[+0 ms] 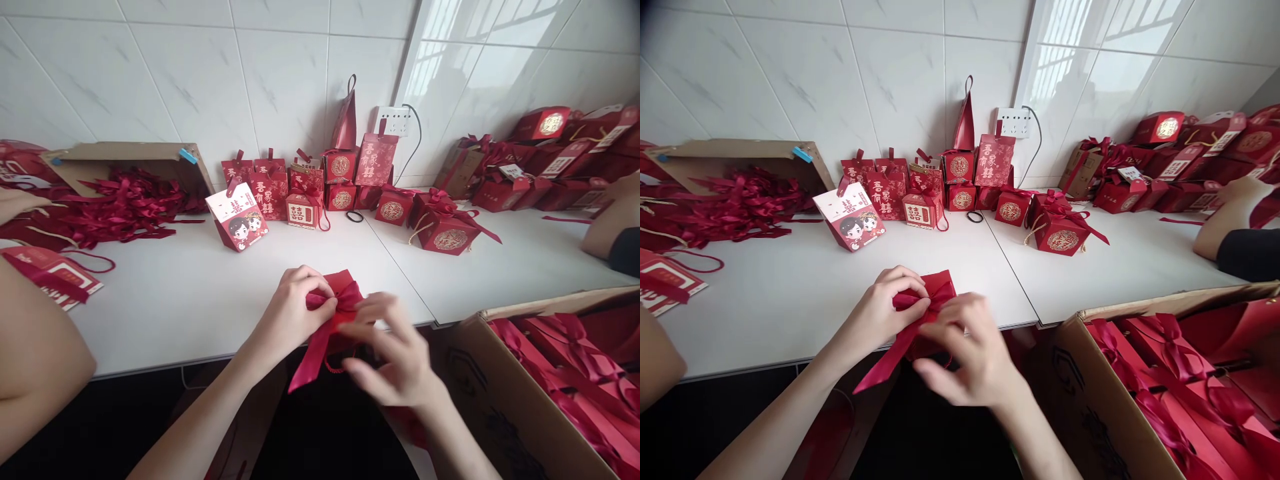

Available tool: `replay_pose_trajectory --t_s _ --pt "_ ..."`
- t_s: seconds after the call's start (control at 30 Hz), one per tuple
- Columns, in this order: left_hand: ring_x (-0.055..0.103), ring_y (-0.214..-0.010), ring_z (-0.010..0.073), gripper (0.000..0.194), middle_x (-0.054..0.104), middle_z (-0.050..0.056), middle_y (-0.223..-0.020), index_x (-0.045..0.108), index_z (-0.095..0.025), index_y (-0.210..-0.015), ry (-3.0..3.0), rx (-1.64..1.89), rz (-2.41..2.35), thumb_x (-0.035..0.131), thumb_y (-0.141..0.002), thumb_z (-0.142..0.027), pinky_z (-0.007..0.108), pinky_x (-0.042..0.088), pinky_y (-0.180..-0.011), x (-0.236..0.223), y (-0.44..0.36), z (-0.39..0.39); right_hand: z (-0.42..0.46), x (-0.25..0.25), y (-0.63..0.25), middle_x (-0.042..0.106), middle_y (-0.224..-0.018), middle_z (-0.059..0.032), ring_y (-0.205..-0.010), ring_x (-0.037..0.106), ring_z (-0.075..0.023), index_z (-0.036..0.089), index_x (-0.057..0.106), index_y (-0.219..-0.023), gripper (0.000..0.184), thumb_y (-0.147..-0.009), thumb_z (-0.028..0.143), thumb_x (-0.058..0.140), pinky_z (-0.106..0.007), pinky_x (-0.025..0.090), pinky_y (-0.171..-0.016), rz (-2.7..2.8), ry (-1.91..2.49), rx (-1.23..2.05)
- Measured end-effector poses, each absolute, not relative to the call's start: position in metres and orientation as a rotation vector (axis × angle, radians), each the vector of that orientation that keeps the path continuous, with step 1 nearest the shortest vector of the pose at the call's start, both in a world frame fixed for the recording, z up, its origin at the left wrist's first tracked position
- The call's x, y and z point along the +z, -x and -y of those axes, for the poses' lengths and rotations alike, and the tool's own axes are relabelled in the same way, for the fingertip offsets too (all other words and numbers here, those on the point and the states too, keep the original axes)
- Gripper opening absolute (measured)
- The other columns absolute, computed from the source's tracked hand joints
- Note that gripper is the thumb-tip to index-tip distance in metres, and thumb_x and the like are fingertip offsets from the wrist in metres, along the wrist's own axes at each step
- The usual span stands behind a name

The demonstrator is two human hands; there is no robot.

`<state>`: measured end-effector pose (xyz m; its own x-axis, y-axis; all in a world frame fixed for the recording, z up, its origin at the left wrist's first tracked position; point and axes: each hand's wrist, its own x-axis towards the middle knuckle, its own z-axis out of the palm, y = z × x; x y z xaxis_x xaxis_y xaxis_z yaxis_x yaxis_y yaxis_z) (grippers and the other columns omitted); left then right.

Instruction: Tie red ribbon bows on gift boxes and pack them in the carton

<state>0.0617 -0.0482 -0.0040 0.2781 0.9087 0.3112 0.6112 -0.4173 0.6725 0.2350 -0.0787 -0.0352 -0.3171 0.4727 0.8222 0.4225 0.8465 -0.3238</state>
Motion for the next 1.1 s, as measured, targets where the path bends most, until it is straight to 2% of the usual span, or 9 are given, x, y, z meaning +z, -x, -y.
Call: replay_pose_trajectory --t_s 0.07,0.17,0.27,0.33,0.47,0.73,0.8,0.93,1.1 --pt "0.052 -0.096 0.0181 0.007 0.06 0.0 -0.088 0.062 -0.021 -0.072 -2.137 0.943 -1.361 0.059 -0.078 -0.02 0.031 0.047 -0.085 -0.004 -0.061 0.049 0.073 -0.033 -0.252 0.058 -0.084 -0.0065 -0.083 0.056 -0.0207 0.019 0.058 -0.096 0.027 -0.09 0.041 0.043 -0.034 0.046 -0.071 1.767 0.968 0.21" --pt "0.052 -0.097 0.0187 0.005 0.059 0.001 -0.088 0.062 -0.021 -0.074 -2.141 0.926 -1.369 0.06 -0.078 -0.02 0.032 0.047 -0.086 -0.004 -0.061 0.049 0.066 -0.032 -0.266 0.052 -0.068 -0.0018 -0.065 0.05 -0.0159 0.019 0.053 -0.072 0.04 -0.09 0.051 0.037 -0.028 0.04 -0.059 1.651 1.336 0.687" --pt "0.051 -0.098 0.0193 0.005 0.059 0.001 -0.089 0.064 -0.022 -0.077 -2.152 0.906 -1.373 0.059 -0.078 -0.02 0.033 0.048 -0.087 -0.003 -0.061 0.049 0.066 -0.034 -0.264 0.036 -0.055 0.004 -0.049 0.034 -0.0095 0.02 0.042 -0.06 0.045 -0.083 0.058 0.045 -0.023 0.03 -0.047 1.561 1.316 1.207" --pt "0.051 -0.098 0.0192 0.006 0.059 0.001 -0.089 0.063 -0.022 -0.076 -2.161 0.897 -1.37 0.059 -0.079 -0.02 0.034 0.048 -0.087 -0.003 -0.061 0.049 0.067 -0.036 -0.261 0.03 -0.053 0.0058 -0.045 0.025 -0.0073 0.02 0.039 -0.059 0.044 -0.08 0.057 0.052 -0.022 0.024 -0.043 1.443 1.24 1.323" --pt "0.051 -0.097 0.0189 0.007 0.059 0.001 -0.088 0.062 -0.022 -0.073 -2.148 0.907 -1.365 0.059 -0.079 -0.02 0.033 0.049 -0.086 -0.003 -0.061 0.049 0.07 -0.041 -0.261 0.029 -0.054 0.0059 -0.046 0.02 -0.0067 0.019 0.041 -0.058 0.04 -0.079 0.049 0.054 -0.022 0.02 -0.043 1.335 1.142 1.374" --pt "0.053 -0.096 0.0181 0.007 0.059 0.002 -0.088 0.061 -0.022 -0.072 -2.089 0.922 -1.344 0.059 -0.079 -0.024 0.03 0.051 -0.081 -0.005 -0.061 0.049 0.071 -0.039 -0.276 0.04 -0.062 0.0022 -0.055 0.037 -0.0107 0.019 0.048 -0.065 0.029 -0.083 0.041 0.045 -0.024 0.032 -0.052 1.366 1.19 1.259" --pt "0.055 -0.097 0.0177 0.007 0.06 0.001 -0.093 0.061 -0.023 -0.082 -2.07 0.944 -1.357 0.06 -0.079 -0.028 0.03 0.05 -0.084 -0.007 -0.059 0.05 0.065 -0.032 -0.277 0.048 -0.07 0.0 -0.067 0.046 -0.0147 0.02 0.054 -0.075 0.027 -0.084 0.043 0.042 -0.027 0.039 -0.063 1.398 1.264 1.012" --pt "0.053 -0.108 0.0205 0.033 0.056 0.005 -0.113 0.053 -0.023 -0.108 -1.973 1.165 -1.497 0.055 -0.081 -0.042 0.036 0.045 -0.093 -0.011 -0.055 0.051 0.046 -0.014 -0.266 0.057 -0.08 -0.0018 -0.077 0.052 -0.0172 0.021 0.057 -0.084 0.032 -0.083 0.05 0.045 -0.029 0.04 -0.071 1.582 1.35 0.791" --pt "0.054 -0.087 0.0221 0.031 0.057 0.005 -0.086 0.053 -0.02 -0.076 -1.845 1.153 -1.789 0.048 -0.08 -0.051 0.037 0.045 -0.08 -0.013 -0.052 0.055 0.031 -0.004 -0.248 0.049 -0.062 0.0033 -0.056 0.042 -0.0104 0.019 0.051 -0.067 0.037 -0.078 0.053 0.056 -0.024 0.032 -0.053 1.754 1.352 1.025"
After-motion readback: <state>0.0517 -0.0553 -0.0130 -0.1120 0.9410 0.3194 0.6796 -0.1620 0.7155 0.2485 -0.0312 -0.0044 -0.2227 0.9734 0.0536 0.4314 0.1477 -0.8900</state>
